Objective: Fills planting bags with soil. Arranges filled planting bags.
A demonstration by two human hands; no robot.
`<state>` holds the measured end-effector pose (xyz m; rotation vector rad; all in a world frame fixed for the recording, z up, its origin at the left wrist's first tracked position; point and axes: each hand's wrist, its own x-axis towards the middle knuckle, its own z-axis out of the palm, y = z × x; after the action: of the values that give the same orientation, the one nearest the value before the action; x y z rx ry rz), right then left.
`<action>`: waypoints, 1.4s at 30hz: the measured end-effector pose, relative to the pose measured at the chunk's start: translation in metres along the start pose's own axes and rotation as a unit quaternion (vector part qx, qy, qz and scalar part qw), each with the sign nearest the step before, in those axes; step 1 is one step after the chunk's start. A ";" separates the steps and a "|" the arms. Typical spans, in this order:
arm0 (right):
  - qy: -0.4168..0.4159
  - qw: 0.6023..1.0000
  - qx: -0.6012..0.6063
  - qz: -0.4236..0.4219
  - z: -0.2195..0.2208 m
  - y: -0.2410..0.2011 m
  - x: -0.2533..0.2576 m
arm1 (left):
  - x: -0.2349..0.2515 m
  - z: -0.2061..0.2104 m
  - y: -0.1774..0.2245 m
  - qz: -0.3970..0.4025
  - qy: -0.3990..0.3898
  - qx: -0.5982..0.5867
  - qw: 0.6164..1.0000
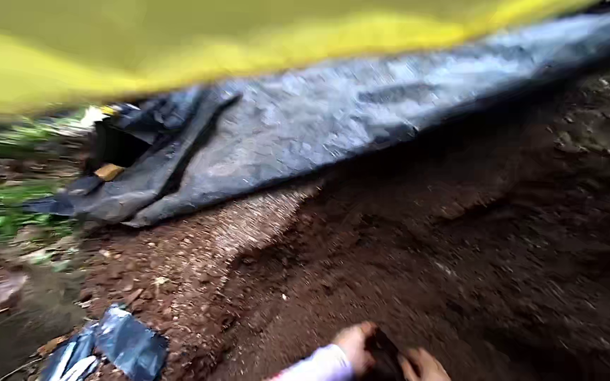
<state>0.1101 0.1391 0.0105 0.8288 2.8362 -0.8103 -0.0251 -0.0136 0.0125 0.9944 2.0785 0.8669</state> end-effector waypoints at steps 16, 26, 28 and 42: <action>0.050 0.388 0.809 0.439 0.163 0.089 -0.031 | 0.023 -0.007 -0.005 -0.141 -0.098 0.234 0.957; 0.150 0.363 0.875 0.281 0.154 0.090 0.043 | 0.016 -0.003 -0.038 -0.063 -0.139 0.026 0.988; 0.151 0.397 0.854 0.299 0.147 0.090 0.034 | 0.018 -0.002 -0.034 -0.066 -0.141 0.025 0.987; 0.049 0.515 0.839 0.167 0.024 -0.016 -0.003 | 0.018 -0.001 -0.007 -0.034 -0.143 0.002 0.989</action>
<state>0.1027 0.1134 -0.0021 1.2357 0.7702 -3.2483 -0.0375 -0.0026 0.0023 0.9826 1.8582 0.6438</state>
